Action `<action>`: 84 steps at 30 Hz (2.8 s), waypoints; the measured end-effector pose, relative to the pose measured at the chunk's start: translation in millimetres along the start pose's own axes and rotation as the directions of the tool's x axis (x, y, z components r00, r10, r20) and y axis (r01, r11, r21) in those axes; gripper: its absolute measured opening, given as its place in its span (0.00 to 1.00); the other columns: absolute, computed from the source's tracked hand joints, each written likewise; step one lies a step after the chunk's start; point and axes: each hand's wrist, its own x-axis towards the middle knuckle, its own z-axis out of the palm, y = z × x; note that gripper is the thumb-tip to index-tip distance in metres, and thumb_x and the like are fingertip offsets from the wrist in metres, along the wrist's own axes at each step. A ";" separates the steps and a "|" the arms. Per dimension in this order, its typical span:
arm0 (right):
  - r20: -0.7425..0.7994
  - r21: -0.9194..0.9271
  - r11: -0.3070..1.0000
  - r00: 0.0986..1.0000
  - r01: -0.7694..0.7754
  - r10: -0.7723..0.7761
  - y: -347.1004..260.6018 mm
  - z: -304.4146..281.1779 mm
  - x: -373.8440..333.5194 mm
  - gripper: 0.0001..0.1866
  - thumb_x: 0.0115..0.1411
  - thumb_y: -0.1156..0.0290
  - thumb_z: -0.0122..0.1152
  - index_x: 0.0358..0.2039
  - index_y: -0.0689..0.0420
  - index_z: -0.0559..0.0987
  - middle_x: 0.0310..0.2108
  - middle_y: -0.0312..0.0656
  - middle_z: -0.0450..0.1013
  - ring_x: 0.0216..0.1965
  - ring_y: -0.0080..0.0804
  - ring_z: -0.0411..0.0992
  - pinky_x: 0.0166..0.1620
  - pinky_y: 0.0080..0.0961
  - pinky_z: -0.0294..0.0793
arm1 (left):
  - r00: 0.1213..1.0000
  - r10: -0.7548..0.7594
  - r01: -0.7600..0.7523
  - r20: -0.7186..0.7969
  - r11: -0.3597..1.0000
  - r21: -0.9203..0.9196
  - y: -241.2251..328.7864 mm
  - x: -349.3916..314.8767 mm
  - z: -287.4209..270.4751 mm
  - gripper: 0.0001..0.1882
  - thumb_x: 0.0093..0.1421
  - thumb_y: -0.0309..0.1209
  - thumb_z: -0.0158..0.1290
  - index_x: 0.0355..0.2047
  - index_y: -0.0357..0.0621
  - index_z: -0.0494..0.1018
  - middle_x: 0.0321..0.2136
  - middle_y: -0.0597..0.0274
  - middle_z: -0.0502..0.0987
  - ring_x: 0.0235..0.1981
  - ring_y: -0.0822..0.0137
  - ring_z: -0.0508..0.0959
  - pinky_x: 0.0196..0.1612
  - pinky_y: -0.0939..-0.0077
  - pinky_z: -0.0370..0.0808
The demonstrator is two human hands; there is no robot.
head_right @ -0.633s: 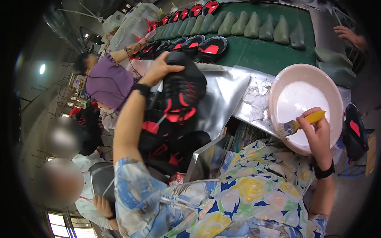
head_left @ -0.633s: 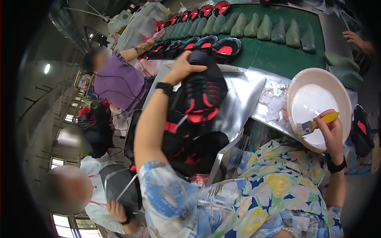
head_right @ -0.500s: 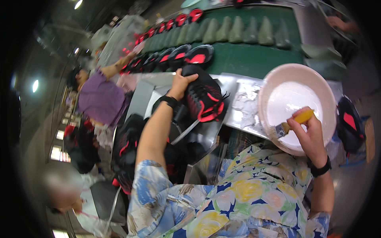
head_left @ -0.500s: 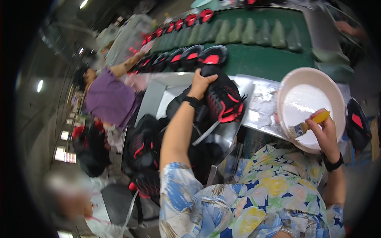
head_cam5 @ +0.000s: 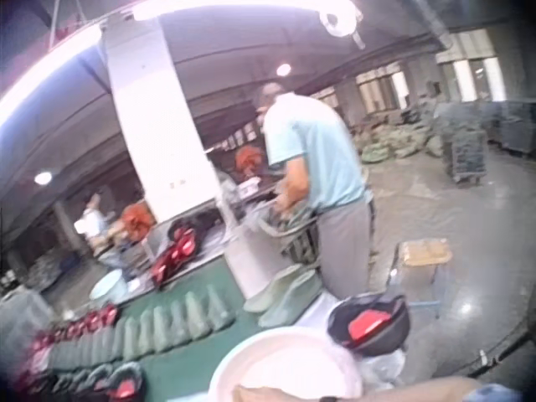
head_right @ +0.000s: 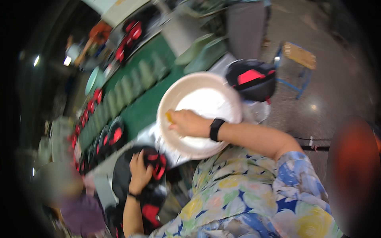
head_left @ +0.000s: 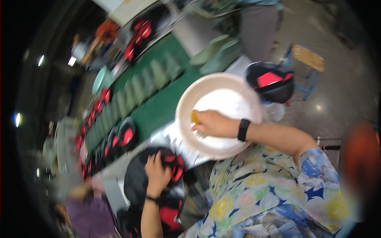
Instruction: The worker uses a brush to apply a white adhesive to the internal edges of shoe upper components at a manufacturing station.
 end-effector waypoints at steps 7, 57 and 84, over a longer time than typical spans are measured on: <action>0.452 -0.267 0.955 0.892 0.128 0.007 19.4 -2.7 -31.5 0.16 0.57 0.70 0.64 0.44 0.62 0.74 0.30 0.56 0.78 0.35 0.55 0.78 0.40 0.46 0.75 | 0.986 -0.166 0.152 0.027 0.949 0.277 17.6 -8.0 12.4 0.30 0.50 0.37 0.60 0.55 0.45 0.68 0.57 0.40 0.65 0.64 0.35 0.60 0.59 0.24 0.57; -0.396 0.411 0.900 0.861 -0.143 0.318 -15.6 -52.8 -18.0 0.20 0.58 0.60 0.67 0.31 0.68 0.74 0.23 0.50 0.77 0.26 0.40 0.78 0.32 0.31 0.75 | 0.821 -0.479 -0.053 -0.309 0.475 -0.878 68.7 114.2 -33.5 0.22 0.69 0.28 0.52 0.61 0.37 0.66 0.54 0.56 0.75 0.52 0.67 0.77 0.59 0.75 0.71; -0.297 -0.024 0.691 0.655 0.722 -0.695 -41.8 -36.7 16.0 0.09 0.59 0.69 0.64 0.36 0.56 0.73 0.31 0.41 0.74 0.38 0.43 0.75 0.45 0.36 0.74 | 0.939 0.028 0.307 0.343 0.380 -0.872 94.4 88.1 -24.0 0.31 0.53 0.16 0.63 0.58 0.41 0.69 0.55 0.59 0.74 0.54 0.65 0.75 0.59 0.68 0.75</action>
